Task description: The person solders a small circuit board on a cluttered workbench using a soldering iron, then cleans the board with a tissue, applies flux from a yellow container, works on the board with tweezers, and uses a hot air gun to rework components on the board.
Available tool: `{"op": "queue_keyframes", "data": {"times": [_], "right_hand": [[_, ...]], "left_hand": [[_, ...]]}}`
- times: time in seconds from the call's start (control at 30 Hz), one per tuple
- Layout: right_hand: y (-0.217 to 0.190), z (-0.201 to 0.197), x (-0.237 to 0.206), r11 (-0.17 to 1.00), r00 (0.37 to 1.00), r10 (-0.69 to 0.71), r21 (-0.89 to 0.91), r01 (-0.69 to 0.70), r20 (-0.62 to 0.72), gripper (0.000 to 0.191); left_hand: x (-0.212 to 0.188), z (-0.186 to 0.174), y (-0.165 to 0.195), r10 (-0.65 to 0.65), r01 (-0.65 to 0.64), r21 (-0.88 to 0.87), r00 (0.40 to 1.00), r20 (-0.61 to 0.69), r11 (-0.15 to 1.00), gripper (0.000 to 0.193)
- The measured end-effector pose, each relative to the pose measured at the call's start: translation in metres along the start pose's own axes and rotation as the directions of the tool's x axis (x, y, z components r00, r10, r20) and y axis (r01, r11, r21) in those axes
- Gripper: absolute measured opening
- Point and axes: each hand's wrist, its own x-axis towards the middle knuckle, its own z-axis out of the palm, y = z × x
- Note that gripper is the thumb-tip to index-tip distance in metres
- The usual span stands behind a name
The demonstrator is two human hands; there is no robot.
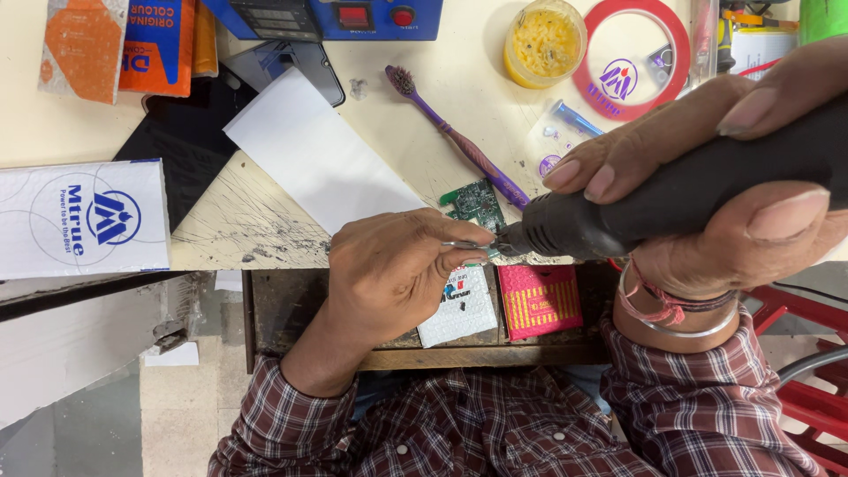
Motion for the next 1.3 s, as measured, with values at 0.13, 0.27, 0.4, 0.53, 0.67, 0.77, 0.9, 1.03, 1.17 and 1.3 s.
{"op": "queue_keyframes", "data": {"times": [0.13, 0.27, 0.4, 0.53, 0.67, 0.77, 0.9, 1.03, 1.17, 1.3], "right_hand": [[-0.0007, -0.0012, 0.0015, 1.0, 1.0, -0.014, -0.011, 0.014, 0.002, 0.063], [-0.0009, -0.0005, 0.0029, 0.999, 0.999, -0.037, -0.021, 0.037, -0.009, 0.06], [-0.0025, -0.0002, 0.0054, 0.999, 0.999, -0.041, -0.001, 0.041, 0.011, 0.06], [-0.0034, 0.0003, 0.006, 0.999, 0.999, -0.04, 0.0, 0.04, 0.008, 0.06], [-0.0038, 0.0002, 0.0072, 0.999, 0.999, -0.047, -0.015, 0.047, 0.006, 0.058], [-0.0039, 0.0, 0.009, 0.998, 0.998, -0.061, -0.015, 0.061, 0.014, 0.057], [-0.0041, 0.001, 0.0095, 0.998, 0.998, -0.059, -0.001, 0.059, 0.007, 0.056], [-0.0045, 0.002, 0.0088, 0.999, 0.999, -0.053, 0.009, 0.053, 0.002, 0.057], [-0.0056, 0.001, 0.0093, 0.999, 0.999, -0.05, -0.009, 0.051, 0.019, 0.057], [-0.0059, 0.0007, 0.0095, 0.999, 0.999, -0.037, -0.015, 0.037, 0.015, 0.057]], "left_hand": [[0.0004, -0.0014, 0.0007, -0.009, 0.009, -0.001, 1.0, 0.004, 1.0, 0.015], [0.0008, -0.0001, -0.0003, -0.008, 0.008, -0.015, 1.0, 0.001, 1.0, 0.015], [0.0003, 0.0006, -0.0012, 0.005, -0.005, 0.001, 1.0, -0.001, 1.0, 0.016], [-0.0004, 0.0005, -0.0008, -0.004, 0.004, 0.005, 1.0, 0.0, 1.0, 0.017], [-0.0001, 0.0002, -0.0009, -0.012, 0.012, -0.01, 1.0, 0.001, 1.0, 0.017], [0.0001, -0.0001, -0.0005, -0.01, 0.01, -0.018, 1.0, 0.002, 1.0, 0.017], [0.0006, -0.0004, 0.0003, -0.016, 0.016, -0.022, 1.0, 0.006, 1.0, 0.016], [0.0012, -0.0007, 0.0005, -0.017, 0.017, -0.018, 1.0, 0.004, 1.0, 0.019], [0.0012, -0.0017, 0.0007, -0.006, 0.006, -0.014, 1.0, 0.004, 1.0, 0.019], [0.0017, -0.0004, 0.0006, -0.012, 0.012, -0.031, 1.0, 0.0, 0.999, 0.02]]}}
